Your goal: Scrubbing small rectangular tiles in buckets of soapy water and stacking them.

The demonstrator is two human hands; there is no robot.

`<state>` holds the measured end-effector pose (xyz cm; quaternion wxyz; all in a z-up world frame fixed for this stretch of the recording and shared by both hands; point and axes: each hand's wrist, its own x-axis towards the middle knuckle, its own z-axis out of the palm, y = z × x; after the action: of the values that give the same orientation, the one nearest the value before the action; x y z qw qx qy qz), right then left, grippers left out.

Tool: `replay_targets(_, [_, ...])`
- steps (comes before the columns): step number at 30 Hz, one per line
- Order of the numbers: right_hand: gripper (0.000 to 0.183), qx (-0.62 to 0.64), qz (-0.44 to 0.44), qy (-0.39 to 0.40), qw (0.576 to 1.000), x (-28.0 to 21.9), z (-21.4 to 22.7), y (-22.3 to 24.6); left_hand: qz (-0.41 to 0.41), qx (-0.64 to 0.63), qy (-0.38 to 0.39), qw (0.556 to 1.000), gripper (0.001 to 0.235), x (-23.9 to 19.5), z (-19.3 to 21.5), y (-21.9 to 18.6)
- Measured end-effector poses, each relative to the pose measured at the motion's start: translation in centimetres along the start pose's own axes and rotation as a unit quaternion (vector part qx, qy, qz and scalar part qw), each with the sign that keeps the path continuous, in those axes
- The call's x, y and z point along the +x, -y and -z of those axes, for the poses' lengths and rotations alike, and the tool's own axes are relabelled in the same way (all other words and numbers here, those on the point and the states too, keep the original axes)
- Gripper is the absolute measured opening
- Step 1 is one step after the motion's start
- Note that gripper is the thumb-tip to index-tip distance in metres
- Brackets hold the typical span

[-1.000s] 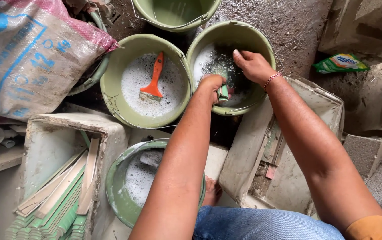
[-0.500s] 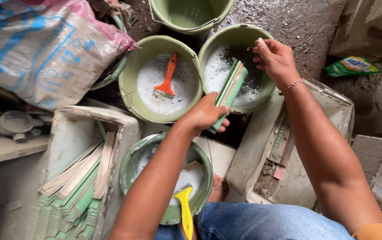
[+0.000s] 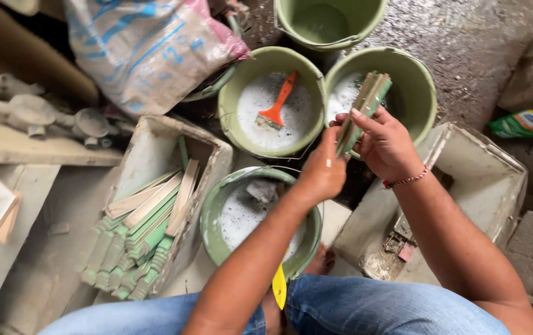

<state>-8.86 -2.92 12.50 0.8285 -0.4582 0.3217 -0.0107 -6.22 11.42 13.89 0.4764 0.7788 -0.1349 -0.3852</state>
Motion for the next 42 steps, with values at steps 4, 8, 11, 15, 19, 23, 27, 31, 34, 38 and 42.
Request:
replay_targets(4, [0.030, -0.033, 0.028, -0.009, 0.999, 0.2, -0.9, -2.2, -0.012, 0.135, -0.062, 0.989, 0.047, -0.9, -1.2, 0.6])
replay_targets(8, [0.033, -0.025, 0.038, 0.008, 0.999, -1.5, -3.4, -2.4, -0.009, 0.134, -0.089, 0.987, 0.052, -0.7, -1.6, 3.0])
replay_targets(11, [0.037, -0.033, 0.049, 0.030, 0.998, -1.9, -4.0, -2.5, 0.017, 0.086, -0.085, 0.992, 0.061, -0.9, -0.7, 3.1])
replay_targets(15, [0.047, -0.086, 0.079, 0.089, 0.989, -3.8, -6.2, -0.1, 0.015, -0.058, -0.075, 0.995, 0.066, -2.9, 2.0, 0.7])
replay_targets(19, [0.051, -0.103, 0.070, 0.099, 0.987, -3.9, -6.4, -1.0, -0.009, -0.141, -0.073, 0.987, 0.075, -4.5, 3.4, -0.6])
replay_targets(23, [0.045, -0.144, 0.038, 0.078, 0.986, -0.4, -2.2, -4.9, 0.050, -0.119, -0.063, 0.990, 0.060, -4.7, 2.8, 0.9])
replay_targets(27, [0.052, -0.168, 0.018, 0.074, 0.983, -2.1, -4.3, -4.0, 0.065, -0.040, -0.075, 0.994, 0.063, -4.6, 3.2, 2.3])
replay_targets(31, [0.050, -0.170, 0.003, 0.076, 0.982, -4.2, -7.3, -2.3, 0.067, 0.064, -0.103, 0.990, 0.046, -7.4, 3.7, -0.3])
replay_targets(34, [0.048, -0.157, -0.010, 0.065, 0.985, -4.7, -8.4, -1.6, 0.055, 0.080, -0.126, 0.987, 0.047, -8.7, 4.1, -0.9])
replay_targets(38, [0.045, -0.145, -0.009, 0.075, 0.986, -5.1, -9.2, -0.6, 0.019, -0.034, -0.128, 0.991, 0.056, -10.3, 4.9, -1.4])
replay_targets(42, [0.042, -0.159, 0.004, 0.085, 0.984, -9.2, -12.5, 1.5, -0.035, -0.202, -0.138, 0.969, 0.067, -8.5, 5.1, 1.6])
